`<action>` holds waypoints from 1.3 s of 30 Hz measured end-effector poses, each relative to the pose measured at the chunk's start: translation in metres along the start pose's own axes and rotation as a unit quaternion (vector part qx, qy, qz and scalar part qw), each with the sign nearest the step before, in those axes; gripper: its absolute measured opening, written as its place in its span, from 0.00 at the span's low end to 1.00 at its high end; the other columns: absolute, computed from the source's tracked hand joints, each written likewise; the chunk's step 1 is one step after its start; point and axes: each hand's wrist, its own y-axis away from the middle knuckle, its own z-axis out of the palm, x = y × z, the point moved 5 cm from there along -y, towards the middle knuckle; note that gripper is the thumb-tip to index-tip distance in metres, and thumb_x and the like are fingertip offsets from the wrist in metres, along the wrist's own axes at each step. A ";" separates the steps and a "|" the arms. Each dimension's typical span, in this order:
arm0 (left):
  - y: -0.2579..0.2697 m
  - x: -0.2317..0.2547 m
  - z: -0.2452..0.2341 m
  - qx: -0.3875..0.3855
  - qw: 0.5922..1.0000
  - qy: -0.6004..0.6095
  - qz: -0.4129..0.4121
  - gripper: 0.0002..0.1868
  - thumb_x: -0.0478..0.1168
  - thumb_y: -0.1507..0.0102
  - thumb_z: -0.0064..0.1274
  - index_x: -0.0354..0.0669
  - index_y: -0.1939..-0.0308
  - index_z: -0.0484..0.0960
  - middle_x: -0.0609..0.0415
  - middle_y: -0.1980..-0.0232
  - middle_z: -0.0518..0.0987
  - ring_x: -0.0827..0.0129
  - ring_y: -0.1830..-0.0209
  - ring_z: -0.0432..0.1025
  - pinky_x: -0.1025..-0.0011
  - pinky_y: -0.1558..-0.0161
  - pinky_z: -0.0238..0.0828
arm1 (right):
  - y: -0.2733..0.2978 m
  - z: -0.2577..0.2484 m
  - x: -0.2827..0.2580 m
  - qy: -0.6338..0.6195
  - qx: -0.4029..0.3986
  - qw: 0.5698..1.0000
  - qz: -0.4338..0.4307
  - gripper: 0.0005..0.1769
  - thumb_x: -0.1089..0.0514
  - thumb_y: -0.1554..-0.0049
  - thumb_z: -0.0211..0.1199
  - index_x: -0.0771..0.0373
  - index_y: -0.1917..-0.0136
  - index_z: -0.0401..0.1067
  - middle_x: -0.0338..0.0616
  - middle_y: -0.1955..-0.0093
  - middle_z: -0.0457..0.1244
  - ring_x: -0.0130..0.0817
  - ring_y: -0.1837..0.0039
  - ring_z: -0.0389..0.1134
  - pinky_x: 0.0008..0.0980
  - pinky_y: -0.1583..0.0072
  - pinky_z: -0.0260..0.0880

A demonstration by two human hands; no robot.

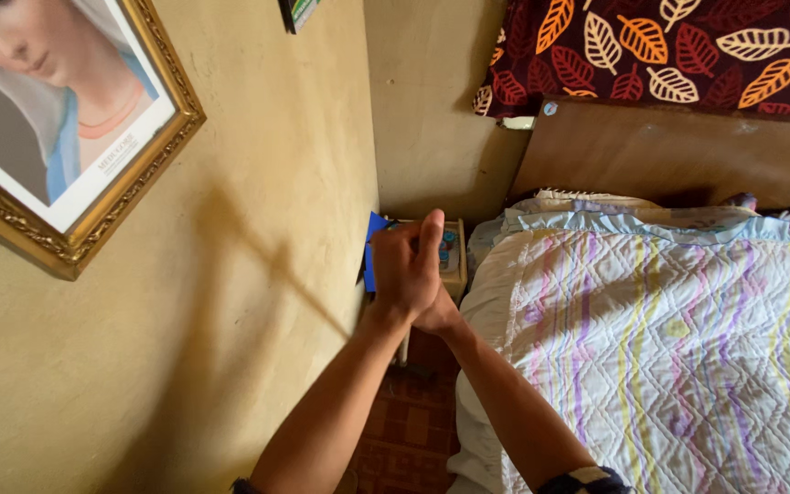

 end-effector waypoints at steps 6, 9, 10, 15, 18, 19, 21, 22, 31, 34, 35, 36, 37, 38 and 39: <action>0.034 -0.029 0.009 0.026 0.999 0.004 0.032 0.27 0.49 0.28 0.45 0.38 0.79 0.70 0.50 0.83 0.64 0.68 0.86 0.58 0.65 0.78 0.52 | 0.010 -0.015 0.047 0.111 0.015 0.993 0.040 0.21 0.53 0.48 0.69 0.64 0.44 0.73 0.54 0.48 0.71 0.45 0.45 0.73 0.43 0.45 0.75; 0.059 -0.050 0.016 0.023 0.999 0.012 0.028 0.26 0.46 0.27 0.46 0.37 0.79 0.69 0.49 0.82 0.66 0.67 0.84 0.60 0.64 0.77 0.53 | 0.018 -0.014 0.096 0.163 0.009 0.981 0.101 0.15 0.51 0.43 0.64 0.62 0.47 0.76 0.51 0.50 0.73 0.42 0.47 0.75 0.41 0.46 0.76; 0.068 -0.058 0.018 0.021 0.999 0.017 0.025 0.26 0.45 0.27 0.46 0.37 0.79 0.69 0.48 0.82 0.66 0.66 0.84 0.60 0.64 0.77 0.54 | 0.019 -0.008 0.117 0.189 -0.012 0.967 0.168 0.14 0.51 0.40 0.61 0.62 0.48 0.76 0.49 0.49 0.74 0.39 0.47 0.76 0.38 0.45 0.77; 0.116 -0.097 0.030 -0.076 0.994 0.079 0.004 0.21 0.43 0.30 0.49 0.36 0.76 0.74 0.47 0.79 0.73 0.65 0.81 0.68 0.67 0.75 0.62 | 0.059 0.007 0.136 0.156 0.023 0.986 0.063 0.14 0.53 0.40 0.60 0.61 0.45 0.76 0.48 0.46 0.72 0.37 0.44 0.74 0.36 0.43 0.75; 0.136 -0.111 0.038 -0.131 0.987 0.091 0.016 0.16 0.43 0.32 0.49 0.36 0.71 0.79 0.46 0.74 0.78 0.63 0.76 0.75 0.66 0.69 0.71 | 0.083 0.018 0.137 0.103 0.007 0.989 0.109 0.15 0.53 0.41 0.61 0.62 0.44 0.75 0.48 0.46 0.72 0.37 0.43 0.73 0.36 0.43 0.75; 0.140 -0.112 0.042 -0.142 0.985 0.090 0.029 0.15 0.42 0.32 0.49 0.36 0.69 0.80 0.46 0.72 0.80 0.62 0.73 0.77 0.64 0.66 0.74 | 0.090 0.022 0.137 0.087 0.005 0.989 0.120 0.15 0.54 0.41 0.62 0.62 0.44 0.75 0.48 0.45 0.72 0.37 0.43 0.73 0.36 0.43 0.75; 0.134 -0.113 0.044 -0.118 0.992 0.001 0.048 0.16 0.43 0.33 0.51 0.37 0.71 0.80 0.44 0.71 0.80 0.55 0.71 0.75 0.60 0.65 0.72 | 0.097 0.024 0.135 0.047 0.007 0.989 0.139 0.15 0.54 0.42 0.62 0.63 0.43 0.74 0.48 0.45 0.71 0.37 0.42 0.73 0.36 0.43 0.75; 0.127 -0.111 0.043 -0.105 0.992 -0.044 0.057 0.16 0.44 0.34 0.53 0.37 0.72 0.80 0.43 0.71 0.80 0.52 0.70 0.74 0.58 0.65 0.71 | 0.098 0.025 0.133 0.029 0.008 0.989 0.146 0.16 0.54 0.42 0.63 0.63 0.43 0.74 0.48 0.45 0.71 0.37 0.42 0.73 0.36 0.43 0.74; 0.032 -0.051 0.024 -0.187 0.975 -0.052 -0.111 0.23 0.47 0.38 0.51 0.36 0.85 0.73 0.46 0.85 0.72 0.61 0.85 0.69 0.61 0.73 0.65 | 0.063 0.015 0.045 0.028 0.025 0.999 0.038 0.20 0.56 0.44 0.66 0.64 0.40 0.73 0.49 0.45 0.72 0.38 0.41 0.73 0.37 0.43 0.74; 0.026 -0.033 0.013 -0.186 0.962 -0.076 -0.183 0.30 0.48 0.36 0.52 0.32 0.87 0.68 0.43 0.87 0.68 0.59 0.86 0.63 0.60 0.76 0.59 | 0.063 0.027 0.022 -0.009 -0.015 0.993 0.116 0.20 0.57 0.45 0.67 0.65 0.41 0.74 0.51 0.47 0.73 0.41 0.43 0.75 0.38 0.43 0.74; 0.027 -0.024 0.009 -0.177 0.967 -0.073 -0.166 0.30 0.49 0.35 0.53 0.31 0.86 0.69 0.42 0.86 0.67 0.59 0.85 0.62 0.60 0.76 0.58 | 0.063 0.031 0.014 -0.023 -0.031 0.989 0.140 0.20 0.57 0.46 0.68 0.65 0.41 0.75 0.51 0.48 0.73 0.42 0.43 0.75 0.38 0.43 0.74; 0.028 -0.016 0.006 -0.167 0.972 -0.071 -0.150 0.31 0.50 0.34 0.53 0.30 0.85 0.70 0.42 0.86 0.67 0.59 0.85 0.61 0.60 0.76 0.56 | 0.060 0.029 -0.001 -0.038 -0.015 0.996 0.082 0.23 0.58 0.47 0.68 0.66 0.39 0.72 0.52 0.45 0.71 0.42 0.40 0.73 0.39 0.41 0.72; 0.028 -0.010 0.004 -0.159 0.976 -0.069 -0.132 0.32 0.51 0.33 0.54 0.29 0.83 0.71 0.41 0.85 0.66 0.60 0.84 0.59 0.60 0.76 0.55 | 0.056 0.025 -0.015 -0.053 0.003 0.998 0.023 0.27 0.60 0.49 0.68 0.67 0.37 0.70 0.53 0.41 0.69 0.43 0.37 0.70 0.40 0.38 0.70; 0.027 -0.005 0.000 -0.143 0.981 -0.052 -0.116 0.29 0.53 0.34 0.54 0.31 0.80 0.75 0.44 0.84 0.70 0.63 0.83 0.63 0.63 0.75 0.59 | 0.054 0.022 -0.029 -0.068 0.021 0.997 -0.036 0.31 0.61 0.51 0.68 0.67 0.34 0.68 0.53 0.38 0.67 0.44 0.34 0.68 0.40 0.36 0.68; 0.029 -0.001 -0.004 -0.128 0.986 -0.034 -0.101 0.26 0.54 0.35 0.54 0.34 0.77 0.79 0.47 0.84 0.73 0.66 0.83 0.67 0.65 0.75 0.62 | 0.051 0.020 -0.035 -0.075 0.024 0.996 -0.041 0.32 0.61 0.51 0.69 0.68 0.34 0.67 0.53 0.37 0.67 0.43 0.34 0.68 0.40 0.35 0.68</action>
